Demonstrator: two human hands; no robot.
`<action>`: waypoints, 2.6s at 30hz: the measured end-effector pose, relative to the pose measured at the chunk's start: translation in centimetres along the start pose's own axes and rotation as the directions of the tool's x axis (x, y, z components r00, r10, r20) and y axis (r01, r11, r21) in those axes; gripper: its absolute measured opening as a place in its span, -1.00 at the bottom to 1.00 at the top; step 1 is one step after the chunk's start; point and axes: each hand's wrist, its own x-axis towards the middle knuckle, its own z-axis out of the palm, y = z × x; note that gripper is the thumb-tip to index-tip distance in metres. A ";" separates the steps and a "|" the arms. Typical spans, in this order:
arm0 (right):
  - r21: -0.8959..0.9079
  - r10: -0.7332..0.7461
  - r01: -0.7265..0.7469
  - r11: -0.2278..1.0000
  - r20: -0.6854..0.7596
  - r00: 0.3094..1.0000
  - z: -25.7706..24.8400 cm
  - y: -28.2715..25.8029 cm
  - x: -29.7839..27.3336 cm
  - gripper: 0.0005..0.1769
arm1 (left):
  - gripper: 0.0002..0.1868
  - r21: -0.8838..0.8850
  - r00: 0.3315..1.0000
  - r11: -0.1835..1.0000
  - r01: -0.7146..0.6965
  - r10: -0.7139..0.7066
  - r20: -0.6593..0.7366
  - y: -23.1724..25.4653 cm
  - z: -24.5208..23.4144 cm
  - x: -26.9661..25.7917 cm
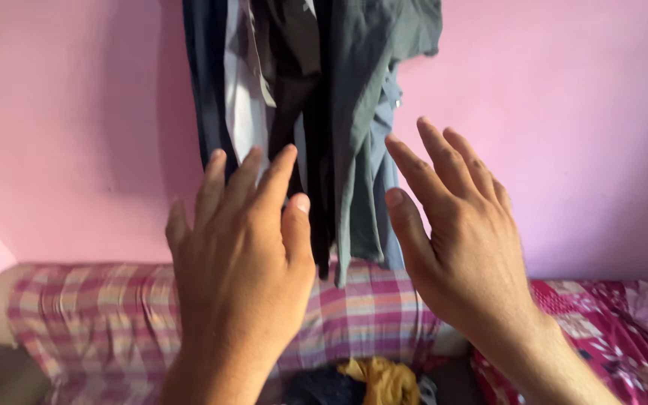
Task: The person picks up several garments from a pile on a bed and hangs them one by one on a wall-mounted coat rack. Items include a white shirt, a gray shirt, a black shirt, a pair of jeans, and a yellow shirt. The person handles each item by hand and places it on the rack.
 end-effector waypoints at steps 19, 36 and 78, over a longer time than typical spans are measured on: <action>0.080 -0.022 0.009 0.997 0.172 0.985 1.7 2.2 -5.3 -0.45 | -0.55 0.100 0.999 0.994 0.049 -0.050 0.002 1.6 2.0 -6.3; 0.155 -0.056 0.021 0.988 0.228 0.972 4.8 4.0 -10.0 -0.49 | -0.53 -0.091 0.999 0.996 0.027 -0.031 -0.038 1.6 8.3 -12.1; -0.147 0.326 -0.292 0.945 0.498 0.804 15.7 8.1 -33.5 -0.38 | -0.37 0.022 0.822 0.935 0.355 -0.323 0.468 -2.1 23.9 -32.4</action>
